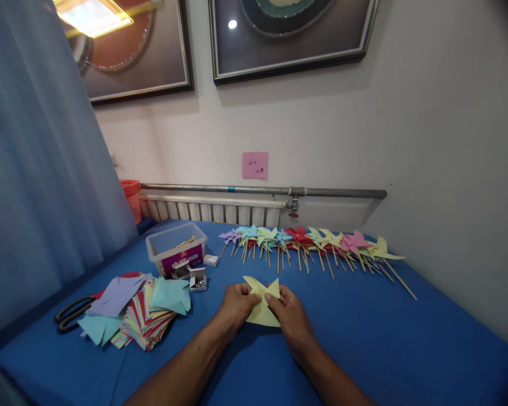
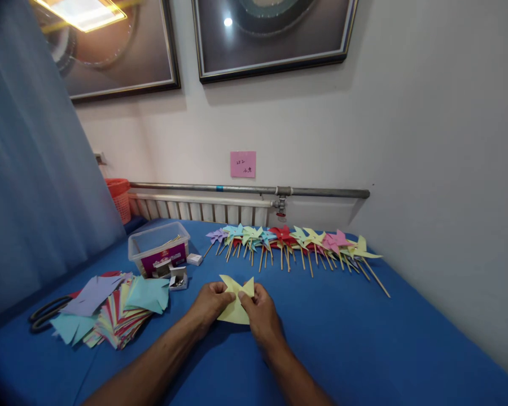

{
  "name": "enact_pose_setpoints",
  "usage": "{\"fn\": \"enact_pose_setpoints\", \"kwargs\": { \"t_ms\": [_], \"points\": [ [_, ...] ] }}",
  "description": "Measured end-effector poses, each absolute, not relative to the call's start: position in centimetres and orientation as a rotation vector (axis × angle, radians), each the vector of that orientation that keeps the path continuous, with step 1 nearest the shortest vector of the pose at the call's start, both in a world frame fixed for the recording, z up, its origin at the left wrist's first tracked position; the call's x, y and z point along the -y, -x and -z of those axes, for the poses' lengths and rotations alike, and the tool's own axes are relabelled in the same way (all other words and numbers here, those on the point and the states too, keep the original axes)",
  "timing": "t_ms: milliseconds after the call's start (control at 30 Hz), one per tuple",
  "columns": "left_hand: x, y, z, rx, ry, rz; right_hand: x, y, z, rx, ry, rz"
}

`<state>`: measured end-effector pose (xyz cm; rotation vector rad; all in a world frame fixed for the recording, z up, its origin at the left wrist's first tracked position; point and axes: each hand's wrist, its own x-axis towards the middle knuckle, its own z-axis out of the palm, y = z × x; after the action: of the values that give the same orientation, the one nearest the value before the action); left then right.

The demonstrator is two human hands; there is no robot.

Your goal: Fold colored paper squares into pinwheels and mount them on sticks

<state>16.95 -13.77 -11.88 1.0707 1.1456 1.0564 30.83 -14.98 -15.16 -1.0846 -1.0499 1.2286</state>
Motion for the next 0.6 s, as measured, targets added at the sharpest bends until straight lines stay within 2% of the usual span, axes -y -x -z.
{"fn": "enact_pose_setpoints", "kwargs": {
  "t_ms": [600],
  "points": [
    [13.77,-16.75,11.54,-1.126,-0.981,-1.100,15.19,-30.66,14.68,0.885,0.957,-1.267]
  ]
}}
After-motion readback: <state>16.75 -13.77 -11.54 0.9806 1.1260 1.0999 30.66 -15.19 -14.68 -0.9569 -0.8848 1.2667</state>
